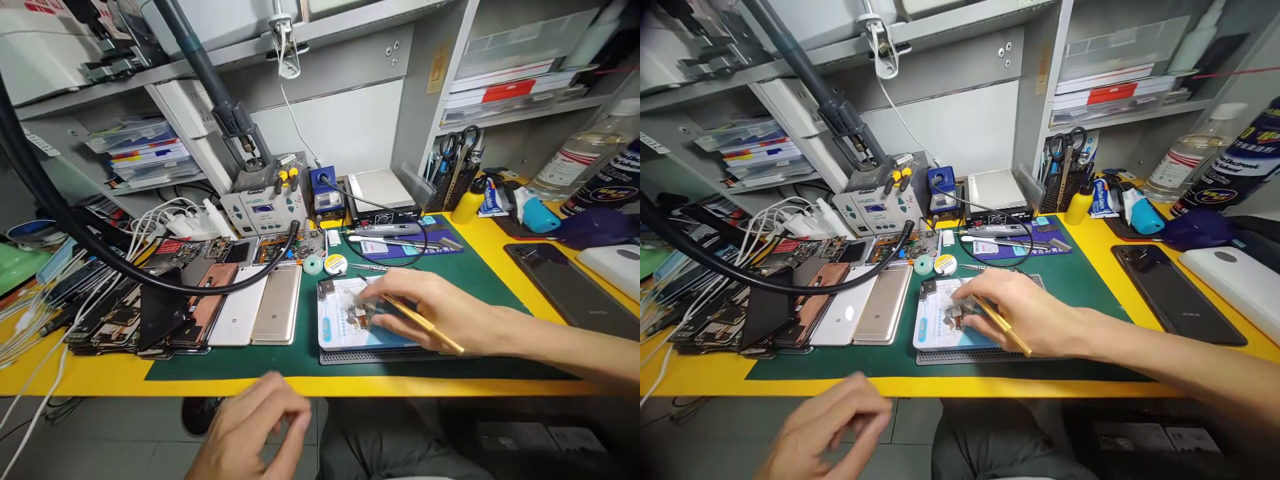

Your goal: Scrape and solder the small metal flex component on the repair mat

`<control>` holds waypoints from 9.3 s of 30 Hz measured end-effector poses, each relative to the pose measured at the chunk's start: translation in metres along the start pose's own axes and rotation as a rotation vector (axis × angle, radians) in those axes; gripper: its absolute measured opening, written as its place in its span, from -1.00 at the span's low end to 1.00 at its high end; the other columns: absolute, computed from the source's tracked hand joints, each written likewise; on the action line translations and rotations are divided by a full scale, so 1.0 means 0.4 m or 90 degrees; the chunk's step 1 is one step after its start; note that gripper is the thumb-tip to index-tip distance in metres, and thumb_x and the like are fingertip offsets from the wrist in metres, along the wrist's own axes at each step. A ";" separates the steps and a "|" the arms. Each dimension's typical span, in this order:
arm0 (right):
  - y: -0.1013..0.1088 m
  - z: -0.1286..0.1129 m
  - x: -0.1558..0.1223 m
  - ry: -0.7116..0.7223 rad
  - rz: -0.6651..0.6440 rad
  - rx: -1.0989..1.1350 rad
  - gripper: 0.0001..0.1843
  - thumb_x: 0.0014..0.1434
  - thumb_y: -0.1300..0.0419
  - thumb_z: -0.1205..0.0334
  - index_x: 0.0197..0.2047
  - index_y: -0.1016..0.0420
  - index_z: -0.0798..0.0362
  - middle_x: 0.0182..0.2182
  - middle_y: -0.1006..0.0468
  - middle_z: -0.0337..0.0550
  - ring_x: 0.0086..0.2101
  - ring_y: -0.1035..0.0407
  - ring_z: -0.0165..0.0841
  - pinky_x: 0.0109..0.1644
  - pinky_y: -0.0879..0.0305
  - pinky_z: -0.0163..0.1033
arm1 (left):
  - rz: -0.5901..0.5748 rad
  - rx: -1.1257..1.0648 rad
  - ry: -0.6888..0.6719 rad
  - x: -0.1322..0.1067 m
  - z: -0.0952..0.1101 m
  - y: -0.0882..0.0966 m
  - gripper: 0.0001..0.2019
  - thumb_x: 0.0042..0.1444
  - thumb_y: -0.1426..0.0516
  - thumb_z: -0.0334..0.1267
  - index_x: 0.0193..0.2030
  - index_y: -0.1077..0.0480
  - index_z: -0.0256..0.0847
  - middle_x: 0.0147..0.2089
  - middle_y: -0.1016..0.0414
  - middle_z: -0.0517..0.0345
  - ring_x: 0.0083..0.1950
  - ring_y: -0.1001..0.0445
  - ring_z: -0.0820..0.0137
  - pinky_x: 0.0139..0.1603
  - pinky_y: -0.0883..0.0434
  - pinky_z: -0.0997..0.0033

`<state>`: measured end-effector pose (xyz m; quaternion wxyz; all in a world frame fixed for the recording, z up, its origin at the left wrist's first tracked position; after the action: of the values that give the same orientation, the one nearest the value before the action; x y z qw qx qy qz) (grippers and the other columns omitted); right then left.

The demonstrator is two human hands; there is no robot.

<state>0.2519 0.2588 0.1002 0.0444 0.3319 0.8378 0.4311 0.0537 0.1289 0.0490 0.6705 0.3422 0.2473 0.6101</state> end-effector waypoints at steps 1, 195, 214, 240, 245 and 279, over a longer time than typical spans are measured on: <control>-0.011 -0.006 0.003 0.018 -0.004 -0.022 -0.72 0.36 -0.23 0.24 0.11 -0.58 0.06 -0.16 -0.66 -0.03 -0.19 -0.48 -0.20 -0.12 -0.39 -0.10 | 0.049 0.039 -0.084 0.037 0.068 0.027 -0.82 0.36 -0.09 -0.31 -0.26 -0.49 -0.06 -0.34 -0.51 0.14 -0.30 -0.47 0.36 -0.24 -0.36 0.36; 0.004 0.146 -0.035 -0.249 0.214 0.667 -0.71 0.12 -0.45 0.25 -0.07 -0.60 0.08 -0.25 -0.68 -0.17 -0.39 -0.51 -0.42 -0.28 -0.46 -0.31 | 0.362 0.199 -0.446 0.227 0.343 -0.037 -0.74 0.14 -0.27 -0.67 -0.03 -0.52 -0.46 -0.21 -0.60 -0.14 -0.16 -0.61 0.27 -0.15 -0.58 0.35; 0.005 0.140 -0.042 -0.208 0.209 0.636 -0.72 0.22 -0.40 0.20 -0.01 -0.58 0.05 -0.19 -0.66 -0.11 -0.34 -0.52 -0.35 -0.21 -0.46 -0.24 | 0.293 0.054 -0.396 0.244 0.321 -0.036 -0.68 0.20 -0.19 -0.67 0.05 -0.51 -0.38 -0.17 -0.52 -0.06 -0.14 -0.56 0.35 -0.12 -0.58 0.39; 0.026 0.110 -0.048 -0.195 0.258 0.563 -0.77 0.24 -0.37 0.16 -0.07 -0.62 0.07 -0.44 -0.51 -0.22 -0.45 -0.32 -0.42 -0.39 -0.27 -0.32 | 0.179 -0.480 0.083 0.307 0.150 -0.090 -0.80 0.24 -0.29 -0.21 -0.11 -0.41 -0.21 -0.31 -0.53 0.17 -0.38 -0.51 0.49 -0.42 -0.46 0.58; 0.044 0.086 -0.055 -0.153 0.272 0.461 -0.82 0.30 -0.32 0.18 -0.06 -0.63 0.04 -0.35 -0.59 -0.15 -0.39 -0.41 -0.38 -0.38 -0.31 -0.31 | 0.127 -0.549 0.152 0.315 0.128 -0.117 -0.70 0.18 -0.32 -0.16 -0.02 -0.46 -0.25 -0.26 -0.54 0.12 -0.44 -0.44 0.54 -0.52 -0.33 0.61; -0.010 0.121 -0.033 -0.239 0.152 0.801 -0.71 0.16 -0.47 0.29 -0.06 -0.58 0.11 -0.34 -0.64 -0.19 -0.35 -0.54 -0.37 -0.17 -0.48 -0.25 | 0.273 -0.374 -0.002 0.286 0.245 -0.054 -0.81 0.14 -0.23 -0.40 -0.15 -0.67 -0.20 -0.26 -0.59 0.09 -0.43 -0.52 0.52 -0.44 -0.49 0.65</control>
<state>0.2774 0.2828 0.0642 -0.0604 0.4544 0.8652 -0.2033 0.1561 0.2260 0.1056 0.5973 0.1801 -0.0168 0.7813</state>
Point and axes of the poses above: each hand's wrist, its own x-axis towards the middle knuckle, its own y-axis out of the back of the hand, z = x × y, the point moved 10 cm from there along x, towards the middle knuckle
